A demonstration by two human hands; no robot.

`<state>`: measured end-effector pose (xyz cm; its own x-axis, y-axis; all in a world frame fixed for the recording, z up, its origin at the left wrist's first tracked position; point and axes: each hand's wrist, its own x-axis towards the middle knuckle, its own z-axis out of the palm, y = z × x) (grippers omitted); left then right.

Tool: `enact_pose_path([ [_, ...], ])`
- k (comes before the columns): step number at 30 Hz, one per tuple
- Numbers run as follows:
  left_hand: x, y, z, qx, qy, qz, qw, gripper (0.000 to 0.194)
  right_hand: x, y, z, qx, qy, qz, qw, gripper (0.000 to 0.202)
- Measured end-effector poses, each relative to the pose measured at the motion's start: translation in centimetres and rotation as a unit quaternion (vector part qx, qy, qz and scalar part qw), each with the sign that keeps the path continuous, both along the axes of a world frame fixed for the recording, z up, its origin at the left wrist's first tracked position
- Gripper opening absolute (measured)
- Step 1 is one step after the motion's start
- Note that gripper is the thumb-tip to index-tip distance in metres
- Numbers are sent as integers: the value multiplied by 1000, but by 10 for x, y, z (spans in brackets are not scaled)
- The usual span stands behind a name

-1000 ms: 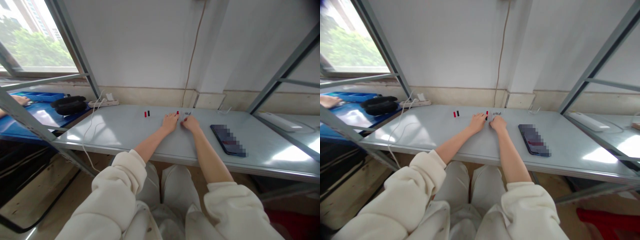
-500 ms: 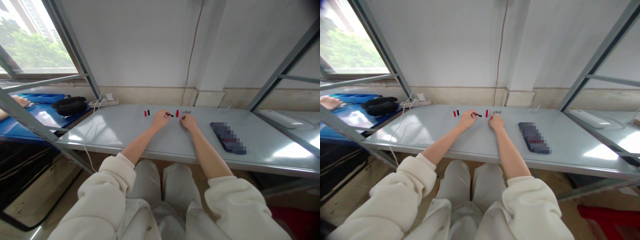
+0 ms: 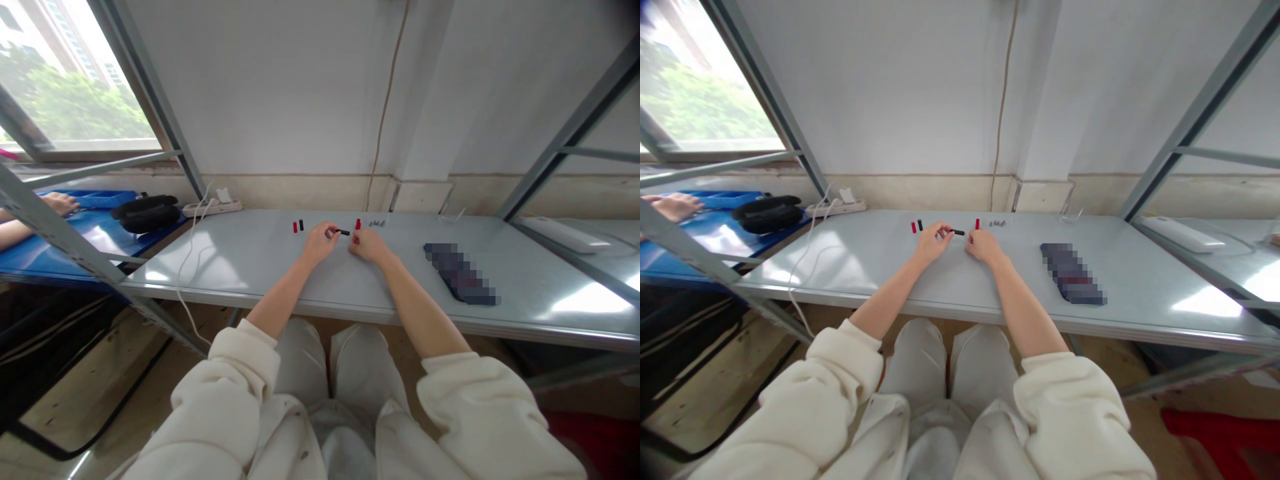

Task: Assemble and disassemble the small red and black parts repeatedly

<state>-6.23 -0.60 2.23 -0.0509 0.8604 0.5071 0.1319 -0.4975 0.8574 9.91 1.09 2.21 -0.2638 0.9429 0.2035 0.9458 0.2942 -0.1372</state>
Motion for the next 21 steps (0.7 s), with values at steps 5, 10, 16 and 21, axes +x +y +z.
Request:
enact_pose_path([
  [5,-2,6,-5,100,160,22,982,8,-5,-6,4,8,-27,-16,999,20],
  [10,-3,9,-9,134,218,30,966,9,-8,-10,6,19,-30,-25,999,21],
  [16,-3,10,-11,128,235,28,963,10,-10,-10,6,26,-14,-22,999,21],
  [21,-4,13,-15,109,265,3,958,8,-10,-7,3,31,-5,-8,999,21],
])
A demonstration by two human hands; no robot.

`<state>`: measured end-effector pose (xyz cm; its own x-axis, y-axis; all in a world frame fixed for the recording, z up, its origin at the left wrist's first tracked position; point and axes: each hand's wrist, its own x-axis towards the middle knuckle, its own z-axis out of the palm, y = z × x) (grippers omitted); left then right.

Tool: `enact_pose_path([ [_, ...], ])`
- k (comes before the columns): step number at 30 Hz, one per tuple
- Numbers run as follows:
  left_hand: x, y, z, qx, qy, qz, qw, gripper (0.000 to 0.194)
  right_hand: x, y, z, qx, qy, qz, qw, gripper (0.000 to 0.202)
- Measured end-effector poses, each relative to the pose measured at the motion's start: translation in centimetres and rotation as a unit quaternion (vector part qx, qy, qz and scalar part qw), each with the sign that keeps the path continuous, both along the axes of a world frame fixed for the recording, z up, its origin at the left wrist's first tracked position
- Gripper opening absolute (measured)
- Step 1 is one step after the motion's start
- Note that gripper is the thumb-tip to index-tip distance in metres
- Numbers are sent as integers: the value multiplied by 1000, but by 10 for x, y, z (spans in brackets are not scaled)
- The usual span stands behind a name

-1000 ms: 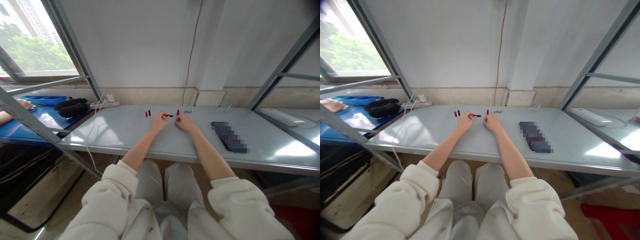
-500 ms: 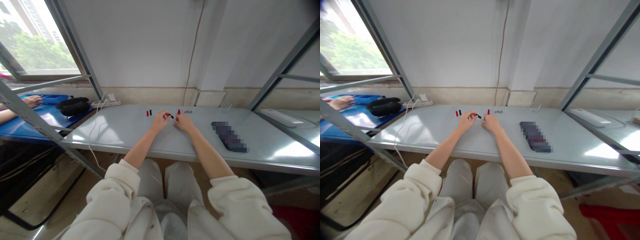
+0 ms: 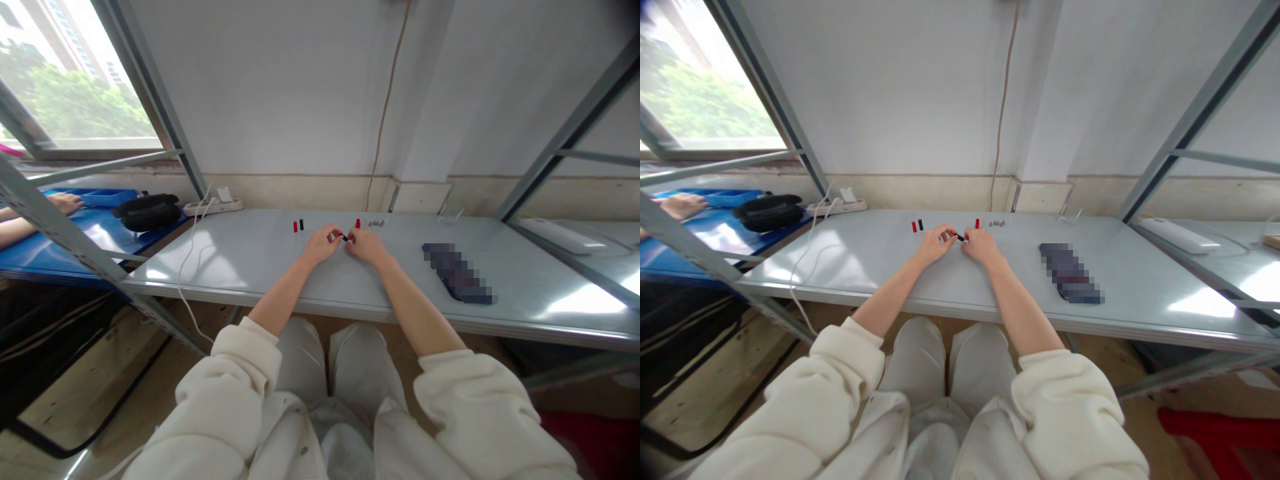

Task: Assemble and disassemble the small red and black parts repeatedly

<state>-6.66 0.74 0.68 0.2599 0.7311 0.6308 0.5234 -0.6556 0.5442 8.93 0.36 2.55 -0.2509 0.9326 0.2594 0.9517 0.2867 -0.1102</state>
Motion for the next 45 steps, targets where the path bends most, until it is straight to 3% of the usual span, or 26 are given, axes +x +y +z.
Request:
enact_pose_path([
  [9,-2,-1,0,-38,41,15,998,11,0,1,-2,5,6,23,1000,18],
  [25,-3,-1,2,-67,26,24,997,10,0,2,-2,21,32,47,998,18],
  [30,-1,-3,5,-73,-32,8,997,8,-6,3,-6,16,89,49,995,18],
  [33,-5,-2,11,-68,-127,14,989,7,-14,5,-6,-6,166,34,986,17],
  [36,-16,1,22,-57,-319,65,944,8,-23,10,-3,-39,221,7,974,16],
  [40,-34,8,30,-113,-569,128,804,9,-36,23,0,-83,231,12,969,10],
  [43,-41,12,28,-197,-660,142,711,5,-50,35,-1,-75,201,15,977,10],
  [45,-43,13,25,-235,-689,136,672,3,-62,43,-4,-63,184,16,981,12],
])
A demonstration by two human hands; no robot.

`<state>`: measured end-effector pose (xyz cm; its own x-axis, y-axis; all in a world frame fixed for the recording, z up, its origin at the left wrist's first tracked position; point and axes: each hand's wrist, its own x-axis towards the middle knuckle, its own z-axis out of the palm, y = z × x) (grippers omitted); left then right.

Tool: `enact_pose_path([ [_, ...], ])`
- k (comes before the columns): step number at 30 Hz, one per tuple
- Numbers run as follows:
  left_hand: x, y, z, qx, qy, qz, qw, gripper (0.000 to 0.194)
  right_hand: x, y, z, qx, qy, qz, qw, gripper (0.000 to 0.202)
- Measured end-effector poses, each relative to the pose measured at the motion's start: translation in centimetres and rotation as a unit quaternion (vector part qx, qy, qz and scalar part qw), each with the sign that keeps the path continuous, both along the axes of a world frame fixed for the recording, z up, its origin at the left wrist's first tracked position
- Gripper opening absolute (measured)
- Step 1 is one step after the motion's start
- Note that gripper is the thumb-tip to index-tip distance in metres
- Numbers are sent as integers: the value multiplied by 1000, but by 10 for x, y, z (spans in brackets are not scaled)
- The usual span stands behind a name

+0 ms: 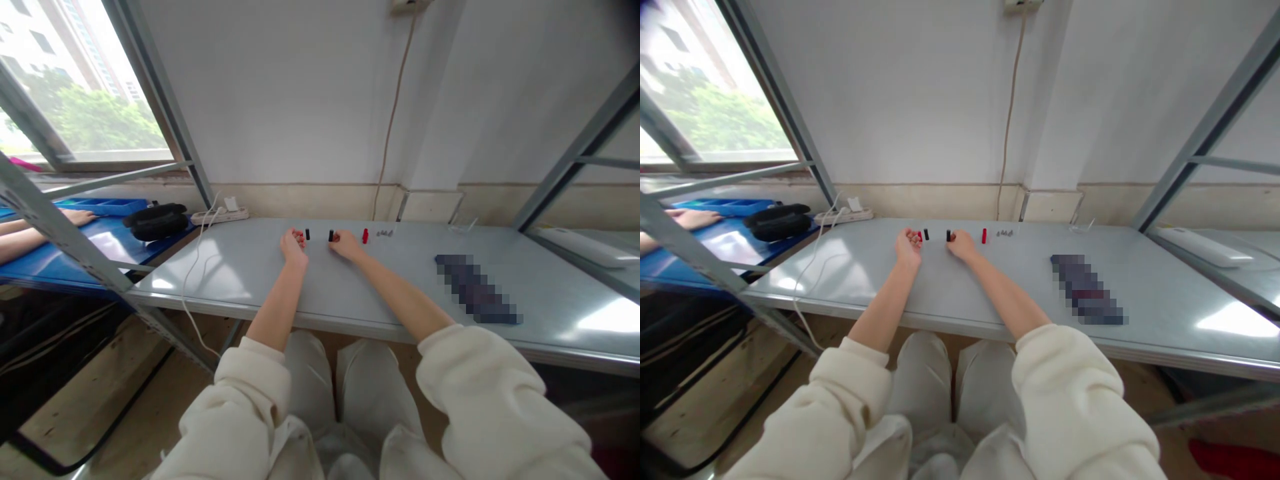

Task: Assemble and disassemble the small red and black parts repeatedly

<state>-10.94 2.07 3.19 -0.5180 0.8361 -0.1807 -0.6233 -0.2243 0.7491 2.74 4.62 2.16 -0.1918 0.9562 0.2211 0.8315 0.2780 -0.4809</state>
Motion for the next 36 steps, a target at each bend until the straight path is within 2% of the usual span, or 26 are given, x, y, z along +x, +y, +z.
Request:
enact_pose_path([
  [4,2,-1,-3,-5,-26,4,1000,3,-23,13,-7,-7,-7,-1,1000,17],
  [8,3,-2,-2,0,-31,15,999,2,-36,21,-14,-9,-22,-26,999,21],
  [14,6,-3,-2,-4,-22,6,1000,2,-39,24,-16,-6,-36,-57,998,22],
  [27,8,-4,-1,0,-30,6,1000,2,-45,22,-7,-52,-40,-57,996,25],
  [30,8,-5,1,8,20,29,999,2,-38,16,-1,-38,-57,-58,996,32],
  [33,12,-9,3,73,148,66,984,3,-19,4,8,6,-74,-50,996,36],
  [35,19,-13,0,133,279,73,948,7,2,-7,15,21,-91,-44,995,33],
  [36,25,-14,-2,155,357,64,919,10,15,-12,17,25,-99,-46,994,30],
])
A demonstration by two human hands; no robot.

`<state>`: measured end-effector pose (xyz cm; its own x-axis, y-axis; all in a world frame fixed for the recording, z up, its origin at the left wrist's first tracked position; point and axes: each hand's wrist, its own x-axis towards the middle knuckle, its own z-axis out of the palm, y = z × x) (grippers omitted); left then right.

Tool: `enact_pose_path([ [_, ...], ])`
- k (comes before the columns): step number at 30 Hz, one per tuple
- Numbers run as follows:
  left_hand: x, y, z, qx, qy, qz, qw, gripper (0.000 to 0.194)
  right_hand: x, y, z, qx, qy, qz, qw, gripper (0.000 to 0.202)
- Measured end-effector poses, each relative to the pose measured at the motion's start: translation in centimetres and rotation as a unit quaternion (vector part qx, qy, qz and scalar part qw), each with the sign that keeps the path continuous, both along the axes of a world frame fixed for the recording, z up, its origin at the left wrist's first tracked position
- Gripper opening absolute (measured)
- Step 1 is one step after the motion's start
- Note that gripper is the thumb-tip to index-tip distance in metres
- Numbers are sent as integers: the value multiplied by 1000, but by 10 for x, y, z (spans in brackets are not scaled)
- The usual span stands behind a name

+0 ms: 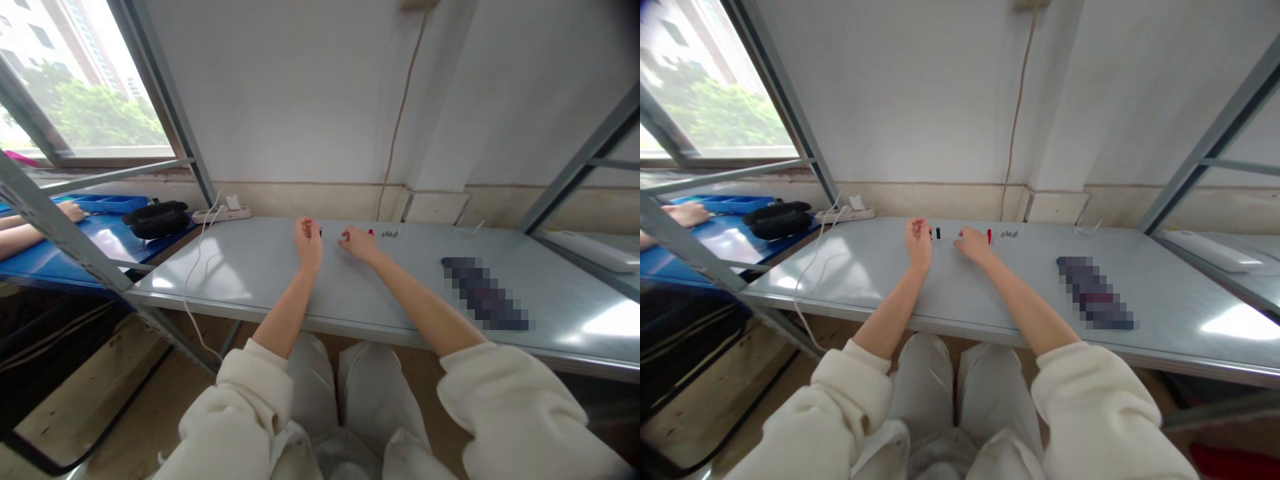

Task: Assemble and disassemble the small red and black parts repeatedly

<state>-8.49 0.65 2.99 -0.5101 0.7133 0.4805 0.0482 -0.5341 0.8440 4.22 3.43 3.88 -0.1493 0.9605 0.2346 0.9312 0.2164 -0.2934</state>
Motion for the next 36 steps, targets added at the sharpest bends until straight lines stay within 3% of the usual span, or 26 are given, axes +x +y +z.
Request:
enact_pose_path([
  [2,13,-3,-6,6,189,-21,982,19,28,-9,3,-6,-8,-25,1000,23],
  [3,20,-3,-9,3,290,-43,956,27,42,-12,4,-12,2,-46,999,22],
  [6,42,-2,-15,-22,525,-100,845,47,77,-15,0,-24,46,-100,994,24],
  [9,58,4,-16,-55,631,-119,765,56,94,-12,-7,-46,47,-94,993,25],
  [12,67,12,-16,-73,661,-108,739,55,94,-11,-10,-44,36,-70,996,27],
  [19,73,20,-18,-62,688,-50,721,48,87,-15,-13,-57,-21,-25,998,36],
  [22,74,20,-17,-55,685,-29,726,40,87,-13,-18,-75,-43,-19,996,42],
  [28,78,26,-16,-80,621,-18,780,20,85,-12,-25,-110,-66,-8,992,45],
  [36,64,28,-15,-123,540,-35,832,13,79,-18,-22,-162,-64,-16,985,50],
])
